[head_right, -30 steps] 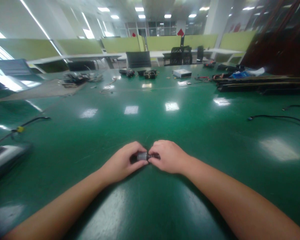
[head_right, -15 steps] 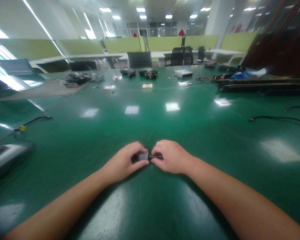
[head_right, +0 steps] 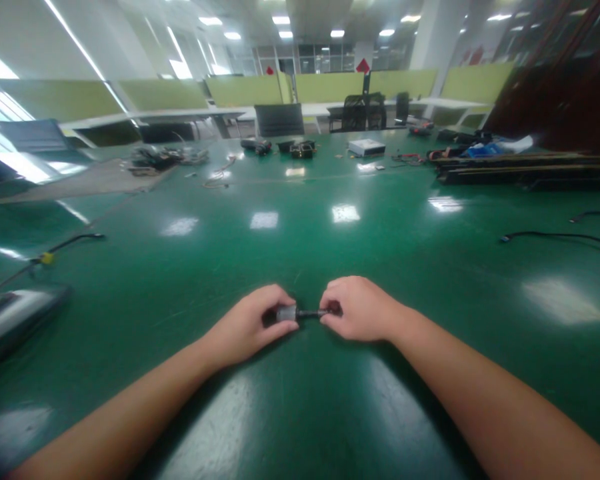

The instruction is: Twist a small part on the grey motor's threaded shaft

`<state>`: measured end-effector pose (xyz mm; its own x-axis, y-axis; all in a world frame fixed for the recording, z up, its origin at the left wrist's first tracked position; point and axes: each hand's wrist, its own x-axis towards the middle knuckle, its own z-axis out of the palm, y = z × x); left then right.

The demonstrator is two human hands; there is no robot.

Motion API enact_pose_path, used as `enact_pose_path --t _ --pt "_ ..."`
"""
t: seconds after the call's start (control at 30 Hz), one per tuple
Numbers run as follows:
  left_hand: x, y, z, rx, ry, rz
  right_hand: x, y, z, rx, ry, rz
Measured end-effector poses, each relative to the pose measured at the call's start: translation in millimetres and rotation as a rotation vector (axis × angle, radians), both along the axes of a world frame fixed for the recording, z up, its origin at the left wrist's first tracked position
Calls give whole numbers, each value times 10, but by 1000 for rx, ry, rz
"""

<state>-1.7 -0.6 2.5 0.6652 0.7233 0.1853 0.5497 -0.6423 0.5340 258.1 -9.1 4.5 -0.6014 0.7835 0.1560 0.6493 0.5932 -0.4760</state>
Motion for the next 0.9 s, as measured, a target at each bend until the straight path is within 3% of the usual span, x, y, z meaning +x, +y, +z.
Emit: enact_pose_path --t 0.33,0.63,0.9 --pt "-5 -7 10 -8 6 14 258 109 45 -134 13 -59" --pt "2 -2 4 -14 0 7 118 36 37 -126 24 0" --pt "46 11 2 13 -12 -13 -196 10 -66 -2 65 33"
